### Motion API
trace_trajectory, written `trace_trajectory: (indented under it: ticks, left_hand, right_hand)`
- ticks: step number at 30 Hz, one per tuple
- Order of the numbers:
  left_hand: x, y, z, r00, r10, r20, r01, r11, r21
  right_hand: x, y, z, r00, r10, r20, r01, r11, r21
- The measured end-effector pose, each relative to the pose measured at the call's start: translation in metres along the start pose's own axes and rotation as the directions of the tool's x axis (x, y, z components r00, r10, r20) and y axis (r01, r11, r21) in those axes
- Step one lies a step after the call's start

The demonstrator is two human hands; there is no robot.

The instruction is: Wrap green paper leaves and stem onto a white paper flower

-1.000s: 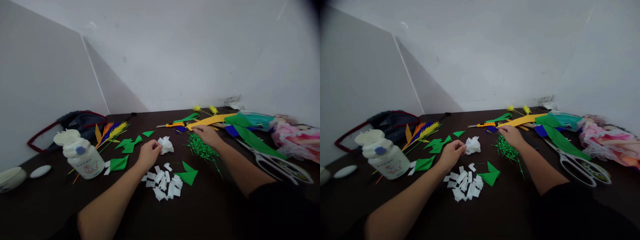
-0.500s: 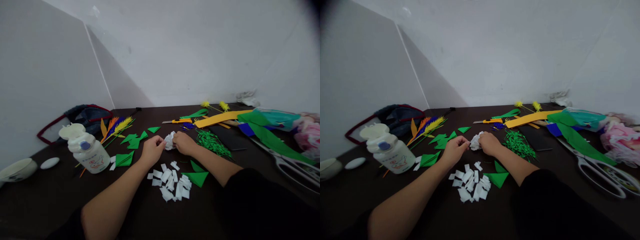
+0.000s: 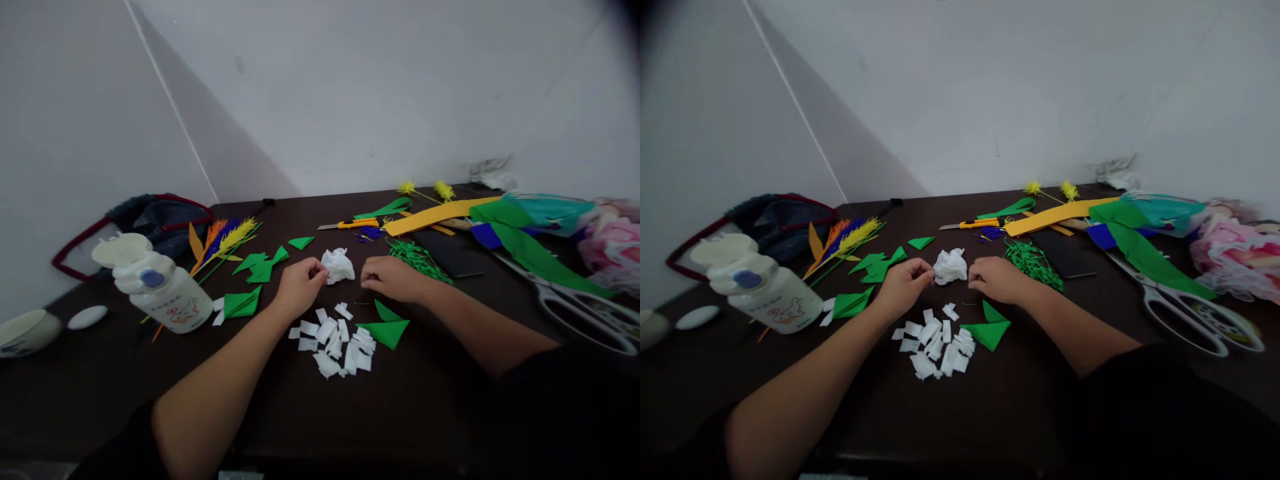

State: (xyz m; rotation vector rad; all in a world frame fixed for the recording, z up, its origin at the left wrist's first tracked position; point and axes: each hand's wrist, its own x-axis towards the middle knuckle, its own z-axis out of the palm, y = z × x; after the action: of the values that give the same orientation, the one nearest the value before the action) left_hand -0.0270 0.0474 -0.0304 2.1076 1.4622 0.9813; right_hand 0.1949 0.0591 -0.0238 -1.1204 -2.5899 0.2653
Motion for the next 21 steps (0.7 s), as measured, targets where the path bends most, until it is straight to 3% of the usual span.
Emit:
trace_trajectory:
  ticks: [3, 8, 15, 21]
  left_hand:
    - [-0.001, 0.002, 0.001, 1.0, 0.0, 0.014, 0.0, 1.0, -0.009]
    - [-0.003, 0.01, -0.001, 1.0, -0.011, 0.021, 0.012, 1.0, -0.013]
    - [-0.006, 0.018, -0.002, 0.998, -0.023, 0.053, 0.024, 1.0, -0.01]
    - [-0.006, 0.018, 0.001, 0.998, -0.026, 0.062, 0.027, 0.999, -0.017]
  right_hand:
    - [-0.016, 0.002, -0.005, 0.995, 0.019, 0.1, -0.025, 0.997, 0.067]
    - [-0.029, 0.008, -0.011, 0.985, -0.011, 0.171, -0.017, 0.987, 0.161]
    - [-0.034, 0.01, -0.01, 0.979, 0.072, 0.189, -0.115, 0.968, 0.224]
    - [-0.033, 0.014, -0.003, 0.983, 0.024, 0.182, -0.07, 0.965, 0.253]
